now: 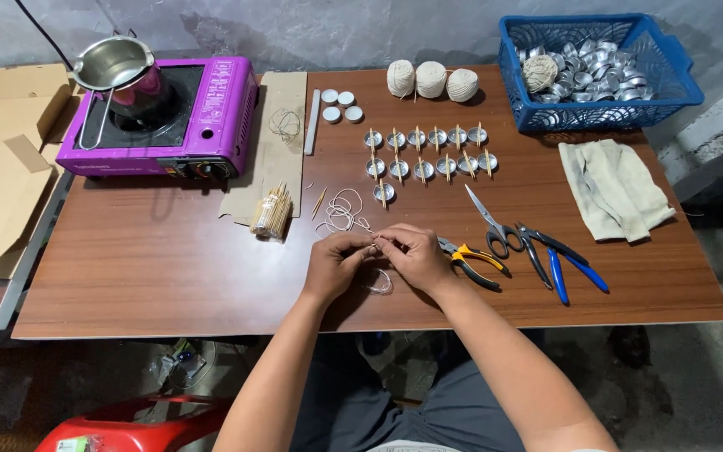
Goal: Threading cotton wicks through metal wick tabs and cutting them to size using scissors on a workshop table.
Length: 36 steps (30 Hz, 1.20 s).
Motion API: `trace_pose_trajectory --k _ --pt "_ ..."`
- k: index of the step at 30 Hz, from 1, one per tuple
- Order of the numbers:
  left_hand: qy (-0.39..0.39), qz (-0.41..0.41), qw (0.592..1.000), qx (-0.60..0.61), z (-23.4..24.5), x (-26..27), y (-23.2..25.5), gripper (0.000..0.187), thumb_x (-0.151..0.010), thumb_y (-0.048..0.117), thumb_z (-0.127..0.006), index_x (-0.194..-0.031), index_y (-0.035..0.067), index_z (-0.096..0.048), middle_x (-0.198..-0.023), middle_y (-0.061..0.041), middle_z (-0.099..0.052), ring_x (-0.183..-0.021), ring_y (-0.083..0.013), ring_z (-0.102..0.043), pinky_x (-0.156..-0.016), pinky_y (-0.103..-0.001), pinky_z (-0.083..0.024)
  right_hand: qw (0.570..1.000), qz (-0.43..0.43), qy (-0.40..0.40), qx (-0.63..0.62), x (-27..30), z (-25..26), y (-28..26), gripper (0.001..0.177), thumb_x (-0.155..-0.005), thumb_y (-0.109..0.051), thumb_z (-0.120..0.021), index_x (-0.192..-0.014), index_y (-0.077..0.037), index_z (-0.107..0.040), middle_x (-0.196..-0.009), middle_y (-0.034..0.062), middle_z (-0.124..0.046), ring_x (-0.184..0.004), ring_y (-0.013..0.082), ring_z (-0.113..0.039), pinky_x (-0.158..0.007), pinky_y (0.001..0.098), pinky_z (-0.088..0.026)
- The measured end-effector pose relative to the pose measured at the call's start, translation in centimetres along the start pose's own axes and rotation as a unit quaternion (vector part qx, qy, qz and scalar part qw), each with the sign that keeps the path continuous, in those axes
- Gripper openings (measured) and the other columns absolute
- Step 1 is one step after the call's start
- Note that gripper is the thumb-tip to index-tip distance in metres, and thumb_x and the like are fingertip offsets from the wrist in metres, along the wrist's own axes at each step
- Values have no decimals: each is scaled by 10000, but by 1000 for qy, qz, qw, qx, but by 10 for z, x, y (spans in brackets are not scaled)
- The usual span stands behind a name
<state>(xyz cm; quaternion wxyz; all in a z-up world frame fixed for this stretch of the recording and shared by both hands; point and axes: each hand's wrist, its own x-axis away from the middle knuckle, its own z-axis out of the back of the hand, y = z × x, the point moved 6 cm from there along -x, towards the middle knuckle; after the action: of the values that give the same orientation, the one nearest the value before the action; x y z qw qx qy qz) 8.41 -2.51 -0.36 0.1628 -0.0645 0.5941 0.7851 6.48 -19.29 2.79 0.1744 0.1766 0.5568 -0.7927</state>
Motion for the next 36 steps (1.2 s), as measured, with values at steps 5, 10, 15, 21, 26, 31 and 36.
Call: trace_pose_trajectory --k 5,10,15,21,26,31,36 --pt "-1 21 1000 -7 -2 3 -5 161 -828 125 -856 -984 164 -846 -886 -91 -808 -891 -268 -766 -803 -366 -583 1000 -5 -9 7 1 2 -11 134 -889 -58 -746 -995 -110 -809 -873 90 -790 -748 212 -740 -604 307 -550" --pt "12 19 999 -23 0 4 2 163 -816 113 -864 -973 146 -841 -855 -107 -804 -874 -292 -772 -760 -375 -593 999 10 -34 20 2 1 -9 161 -906 -63 -731 -1035 -123 -807 -945 103 -794 -853 278 -758 -702 363 -574" --pt "15 41 998 -49 3 7 12 297 -795 103 -846 -1048 109 -691 -870 -97 -807 -901 -310 -777 -846 -431 -599 998 7 -47 35 3 -2 -2 179 -904 -77 -735 -1047 -152 -811 -946 76 -799 -874 276 -761 -737 357 -576" --pt "-7 39 998 -53 -1 5 2 147 -803 115 -849 -934 162 -801 -825 -65 -805 -873 -274 -781 -766 -372 -611 998 17 -51 43 5 -6 1 207 -897 -82 -739 -1070 -172 -806 -953 56 -792 -865 271 -753 -742 361 -574" --pt "0 35 998 -51 -1 5 -5 161 -799 116 -854 -943 149 -790 -823 -67 -801 -857 -286 -779 -761 -386 -610 997 27 -49 50 5 -6 3 184 -884 -90 -753 -1035 -178 -812 -927 48 -786 -820 259 -750 -714 347 -577" --pt "29 48 998 -16 4 6 0 154 -809 94 -837 -931 181 -799 -799 -21 -799 -831 -207 -783 -747 -333 -609 997 25 -23 63 6 0 18 152 -916 -128 -744 -1055 -161 -796 -925 47 -772 -793 246 -748 -703 341 -579" --pt "72 33 997 -11 15 7 -8 165 -814 100 -859 -965 162 -833 -836 -93 -794 -858 -263 -769 -731 -357 -593 967 49 -79 235 10 1 15 125 -859 -167 -758 -979 -144 -782 -895 54 -730 -822 274 -727 -712 372 -599"
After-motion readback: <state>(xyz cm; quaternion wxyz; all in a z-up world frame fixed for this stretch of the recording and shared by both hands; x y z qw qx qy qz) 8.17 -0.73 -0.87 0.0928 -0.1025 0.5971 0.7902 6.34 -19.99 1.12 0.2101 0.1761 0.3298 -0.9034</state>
